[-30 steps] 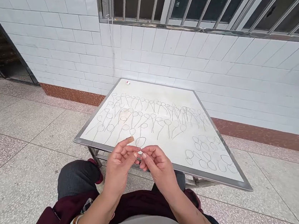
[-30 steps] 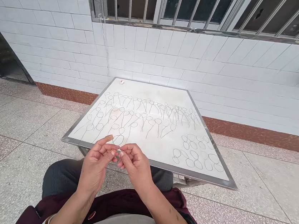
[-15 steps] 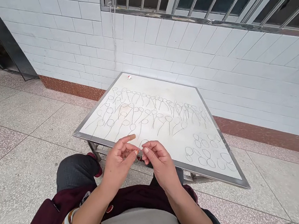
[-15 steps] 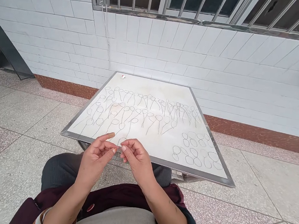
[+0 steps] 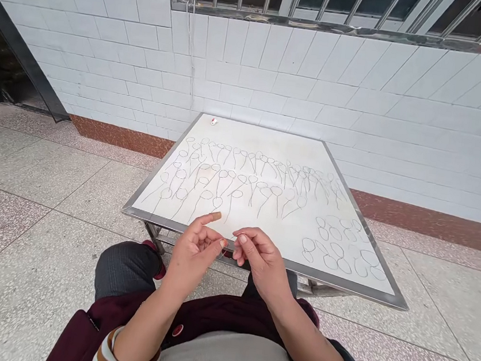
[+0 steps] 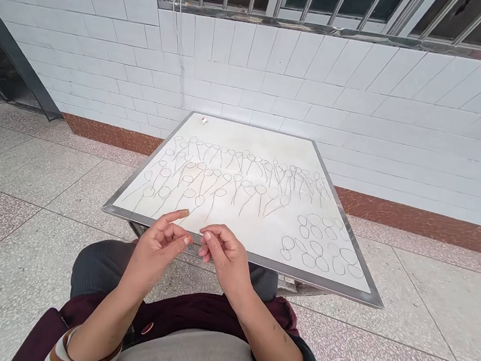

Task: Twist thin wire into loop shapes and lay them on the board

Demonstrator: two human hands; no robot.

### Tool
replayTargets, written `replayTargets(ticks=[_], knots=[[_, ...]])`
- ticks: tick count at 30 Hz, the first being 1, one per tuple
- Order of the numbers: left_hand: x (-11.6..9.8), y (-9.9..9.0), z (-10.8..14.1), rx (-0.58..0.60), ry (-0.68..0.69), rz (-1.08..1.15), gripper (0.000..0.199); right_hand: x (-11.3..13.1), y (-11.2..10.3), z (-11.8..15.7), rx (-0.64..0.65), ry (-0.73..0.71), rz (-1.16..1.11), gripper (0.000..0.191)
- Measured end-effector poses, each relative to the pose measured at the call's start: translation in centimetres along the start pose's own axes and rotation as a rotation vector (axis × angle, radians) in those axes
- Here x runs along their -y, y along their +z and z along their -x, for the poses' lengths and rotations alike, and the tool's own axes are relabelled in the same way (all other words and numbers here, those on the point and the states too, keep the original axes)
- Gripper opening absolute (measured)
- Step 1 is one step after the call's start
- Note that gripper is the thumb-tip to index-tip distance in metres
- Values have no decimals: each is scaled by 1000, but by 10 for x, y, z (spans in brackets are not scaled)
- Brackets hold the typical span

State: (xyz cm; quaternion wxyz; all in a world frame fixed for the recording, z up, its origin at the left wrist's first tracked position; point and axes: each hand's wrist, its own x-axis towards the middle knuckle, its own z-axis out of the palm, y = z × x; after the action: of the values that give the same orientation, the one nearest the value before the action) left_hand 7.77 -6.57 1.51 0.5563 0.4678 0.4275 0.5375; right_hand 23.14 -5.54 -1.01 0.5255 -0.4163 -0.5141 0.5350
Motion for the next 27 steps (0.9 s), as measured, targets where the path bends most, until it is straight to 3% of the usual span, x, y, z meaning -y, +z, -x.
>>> replayTargets(ticks=[4, 8, 13, 20, 27], knots=[[5, 3, 5, -9, 38, 140, 54, -2, 9, 1, -77, 95, -227, 20], [20, 9, 8, -117, 55, 154, 55, -2, 17, 2, -108, 168, -351, 22], [25, 8, 5, -219, 61, 108, 47, -13, 18, 7, -65, 157, -285, 22], [19, 5, 5, -203, 77, -68, 47, -24, 17, 6, -21, 131, -182, 18], [34, 13, 3, -201, 29, 135, 50, -27, 23, 7, -22, 165, -298, 17]])
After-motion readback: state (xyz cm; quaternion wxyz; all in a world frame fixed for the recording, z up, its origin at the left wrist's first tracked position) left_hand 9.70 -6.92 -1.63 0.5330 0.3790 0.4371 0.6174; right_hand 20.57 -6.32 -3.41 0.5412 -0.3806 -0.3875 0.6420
